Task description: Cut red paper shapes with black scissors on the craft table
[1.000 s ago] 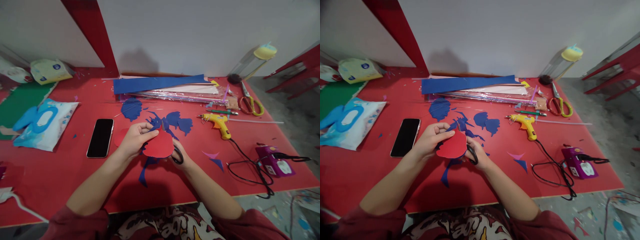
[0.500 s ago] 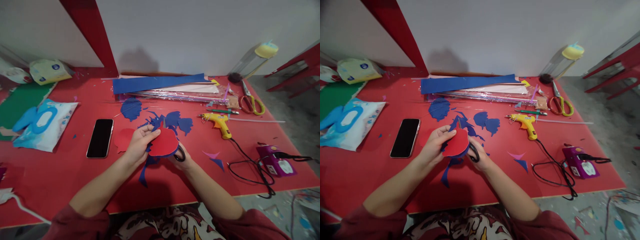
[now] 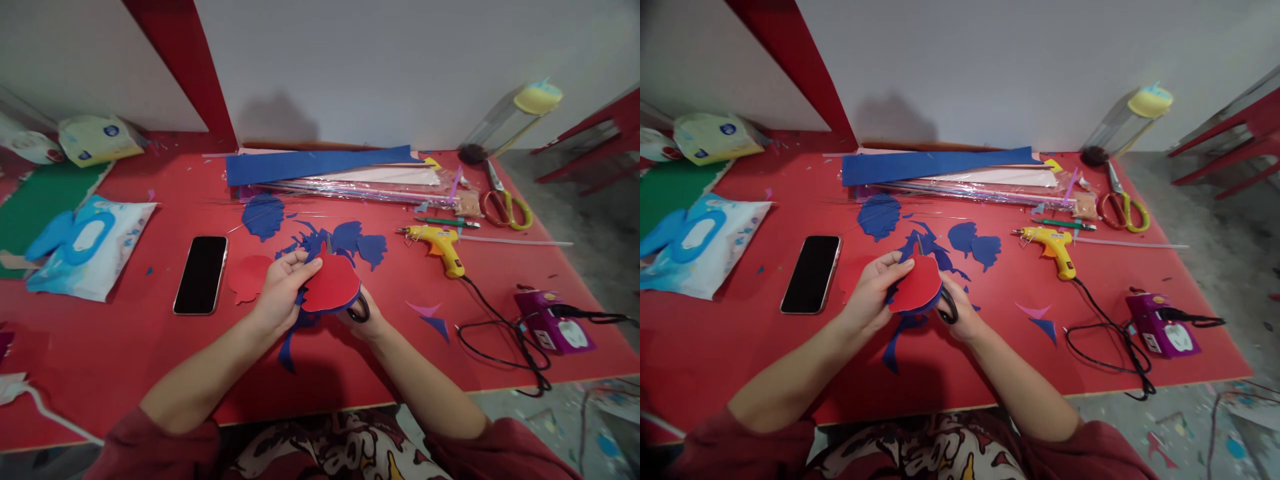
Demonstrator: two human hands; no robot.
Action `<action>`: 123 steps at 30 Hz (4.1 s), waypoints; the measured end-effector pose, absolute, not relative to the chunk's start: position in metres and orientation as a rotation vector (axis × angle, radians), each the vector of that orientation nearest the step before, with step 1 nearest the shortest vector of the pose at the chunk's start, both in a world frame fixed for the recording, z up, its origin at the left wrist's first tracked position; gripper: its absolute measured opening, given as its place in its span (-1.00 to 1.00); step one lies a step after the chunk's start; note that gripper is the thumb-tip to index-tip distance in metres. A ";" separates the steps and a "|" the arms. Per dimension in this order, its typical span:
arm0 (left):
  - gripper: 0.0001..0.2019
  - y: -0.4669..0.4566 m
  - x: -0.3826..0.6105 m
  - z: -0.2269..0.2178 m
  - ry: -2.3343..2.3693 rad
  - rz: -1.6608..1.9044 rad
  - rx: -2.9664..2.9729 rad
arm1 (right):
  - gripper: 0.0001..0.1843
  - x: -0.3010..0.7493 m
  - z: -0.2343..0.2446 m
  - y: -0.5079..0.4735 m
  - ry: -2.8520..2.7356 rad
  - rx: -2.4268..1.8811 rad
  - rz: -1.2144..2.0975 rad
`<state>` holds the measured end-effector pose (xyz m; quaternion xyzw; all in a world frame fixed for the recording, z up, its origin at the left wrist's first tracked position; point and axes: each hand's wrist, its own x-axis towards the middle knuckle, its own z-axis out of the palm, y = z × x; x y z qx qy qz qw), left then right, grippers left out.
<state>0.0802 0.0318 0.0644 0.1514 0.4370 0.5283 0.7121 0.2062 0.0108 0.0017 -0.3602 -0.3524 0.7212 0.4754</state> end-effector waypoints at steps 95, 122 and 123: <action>-0.82 0.030 0.082 0.061 0.993 1.025 0.282 | -0.47 0.200 -0.015 0.005 -0.903 -0.823 1.620; -0.92 0.031 0.082 0.058 0.976 1.016 0.231 | -0.55 0.196 -0.013 0.003 -0.895 -0.914 1.585; -0.92 0.031 0.082 0.058 0.980 1.015 0.232 | -0.54 0.197 -0.013 0.003 -0.895 -0.914 1.583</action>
